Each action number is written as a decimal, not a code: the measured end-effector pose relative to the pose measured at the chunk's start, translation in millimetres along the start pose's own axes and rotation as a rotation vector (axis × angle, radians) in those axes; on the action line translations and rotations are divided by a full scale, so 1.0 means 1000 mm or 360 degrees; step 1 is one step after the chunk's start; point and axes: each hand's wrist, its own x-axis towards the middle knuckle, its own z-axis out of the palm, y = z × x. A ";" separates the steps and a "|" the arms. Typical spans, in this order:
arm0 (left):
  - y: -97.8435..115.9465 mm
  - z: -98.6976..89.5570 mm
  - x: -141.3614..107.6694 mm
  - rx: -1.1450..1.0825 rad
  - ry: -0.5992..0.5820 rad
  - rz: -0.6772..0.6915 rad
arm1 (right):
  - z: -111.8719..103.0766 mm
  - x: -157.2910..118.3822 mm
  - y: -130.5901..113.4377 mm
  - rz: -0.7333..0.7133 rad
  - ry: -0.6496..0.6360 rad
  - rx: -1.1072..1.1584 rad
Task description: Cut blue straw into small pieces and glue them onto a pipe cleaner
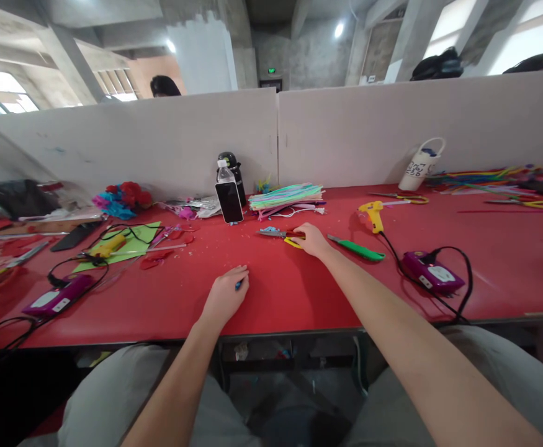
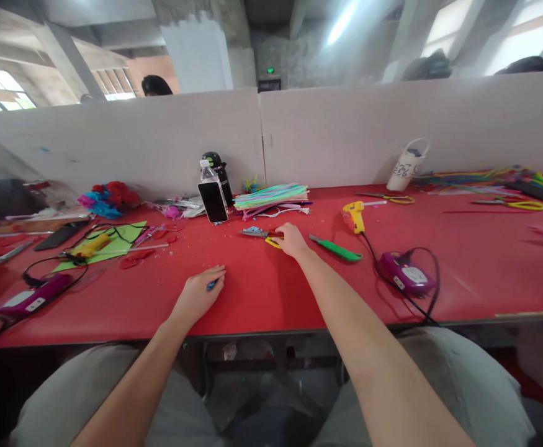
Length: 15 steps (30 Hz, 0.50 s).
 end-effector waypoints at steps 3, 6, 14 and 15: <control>0.000 0.000 0.000 -0.0001 -0.0008 -0.0003 | 0.001 0.000 0.001 -0.0001 0.0021 0.0020; 0.001 -0.001 0.000 -0.0001 -0.0017 -0.0012 | 0.003 0.000 0.002 0.0003 0.0041 0.0036; 0.002 -0.002 0.000 0.0001 -0.0019 -0.0010 | 0.001 -0.001 0.001 0.0006 0.0030 0.0050; 0.002 -0.002 0.000 -0.0005 -0.0012 -0.0010 | 0.001 -0.001 0.000 0.0009 0.0028 0.0047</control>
